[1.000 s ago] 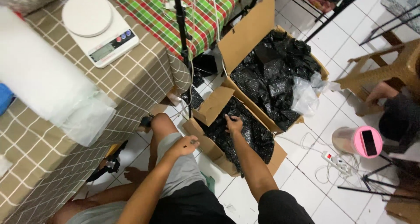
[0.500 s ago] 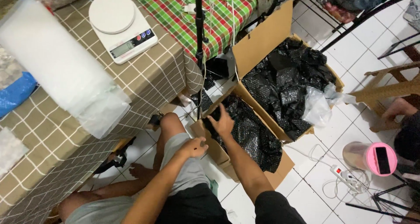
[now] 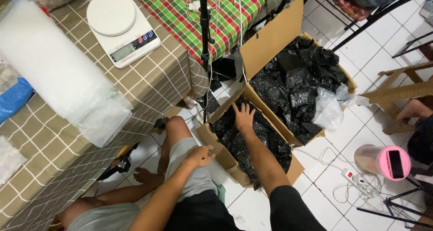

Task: The person scoops small white stones from a large bag into a small plastic bag using a green scoop, weighs it on a digital scale, and then places the small bag into a larger black shipping bag which they seal.

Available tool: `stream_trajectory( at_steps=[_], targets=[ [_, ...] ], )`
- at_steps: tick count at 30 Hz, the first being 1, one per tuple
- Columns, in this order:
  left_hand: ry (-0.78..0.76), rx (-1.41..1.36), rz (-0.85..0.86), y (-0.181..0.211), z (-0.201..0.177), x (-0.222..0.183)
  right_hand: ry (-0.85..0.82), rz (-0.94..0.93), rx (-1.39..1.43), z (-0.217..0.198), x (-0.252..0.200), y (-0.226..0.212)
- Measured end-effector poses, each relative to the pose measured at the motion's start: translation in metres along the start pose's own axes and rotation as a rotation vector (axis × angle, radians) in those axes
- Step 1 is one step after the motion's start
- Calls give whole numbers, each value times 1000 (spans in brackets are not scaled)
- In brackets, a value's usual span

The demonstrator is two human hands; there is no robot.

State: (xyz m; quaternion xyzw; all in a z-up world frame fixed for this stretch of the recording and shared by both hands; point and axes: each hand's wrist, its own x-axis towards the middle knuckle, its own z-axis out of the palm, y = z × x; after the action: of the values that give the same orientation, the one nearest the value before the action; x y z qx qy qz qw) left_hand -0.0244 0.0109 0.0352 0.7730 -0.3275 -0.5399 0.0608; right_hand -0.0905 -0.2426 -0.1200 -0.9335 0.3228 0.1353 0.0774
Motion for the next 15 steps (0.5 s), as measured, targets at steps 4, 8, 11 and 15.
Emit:
stream_trajectory(
  at_steps=[4,8,11,15],
  targets=[
    [7,17,14,3,-2,-2,18,-176,-98,19,19,36],
    [22,-85,45,-19,4,22,184,-115,451,-23,18,42],
    [49,-185,88,-25,5,33,401,-16,1105,-18,30,57],
    [347,-519,297,16,-40,-20,209,281,1734,-51,16,59]
  ],
)
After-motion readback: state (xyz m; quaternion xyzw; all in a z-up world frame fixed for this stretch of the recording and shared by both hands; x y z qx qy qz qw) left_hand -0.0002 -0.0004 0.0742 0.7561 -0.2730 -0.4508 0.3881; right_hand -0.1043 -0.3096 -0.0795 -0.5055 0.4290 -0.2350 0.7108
